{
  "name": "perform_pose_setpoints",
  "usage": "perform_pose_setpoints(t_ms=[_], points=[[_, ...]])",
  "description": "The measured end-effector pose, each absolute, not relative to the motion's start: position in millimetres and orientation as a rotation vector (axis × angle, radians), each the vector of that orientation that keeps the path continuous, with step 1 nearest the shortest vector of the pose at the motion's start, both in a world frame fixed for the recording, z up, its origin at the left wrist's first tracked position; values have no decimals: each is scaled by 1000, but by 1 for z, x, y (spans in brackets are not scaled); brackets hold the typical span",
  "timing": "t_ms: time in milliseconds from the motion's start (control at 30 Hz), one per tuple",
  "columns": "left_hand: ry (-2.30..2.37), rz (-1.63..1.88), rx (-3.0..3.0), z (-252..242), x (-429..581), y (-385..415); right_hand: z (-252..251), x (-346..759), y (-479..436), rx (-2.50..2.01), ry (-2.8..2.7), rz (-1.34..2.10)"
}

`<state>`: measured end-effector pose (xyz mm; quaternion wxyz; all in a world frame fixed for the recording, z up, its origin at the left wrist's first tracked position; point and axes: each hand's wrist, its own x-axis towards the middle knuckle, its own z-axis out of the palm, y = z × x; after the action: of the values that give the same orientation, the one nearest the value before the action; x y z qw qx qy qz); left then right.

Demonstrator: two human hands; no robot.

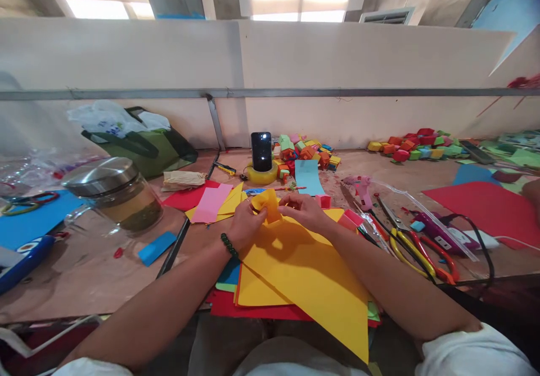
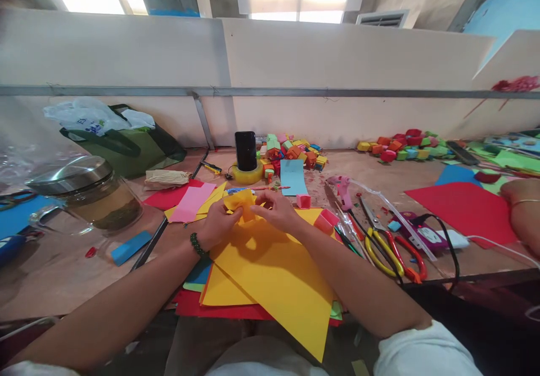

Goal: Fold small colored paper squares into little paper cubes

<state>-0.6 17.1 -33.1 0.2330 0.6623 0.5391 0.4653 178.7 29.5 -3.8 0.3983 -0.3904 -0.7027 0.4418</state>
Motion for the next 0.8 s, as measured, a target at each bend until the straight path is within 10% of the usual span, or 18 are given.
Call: perform_pose_setpoints(t_ms=[800], points=[[1442,1377,2067,-30,7,9,-25,173,43,-974,-1595,1032]])
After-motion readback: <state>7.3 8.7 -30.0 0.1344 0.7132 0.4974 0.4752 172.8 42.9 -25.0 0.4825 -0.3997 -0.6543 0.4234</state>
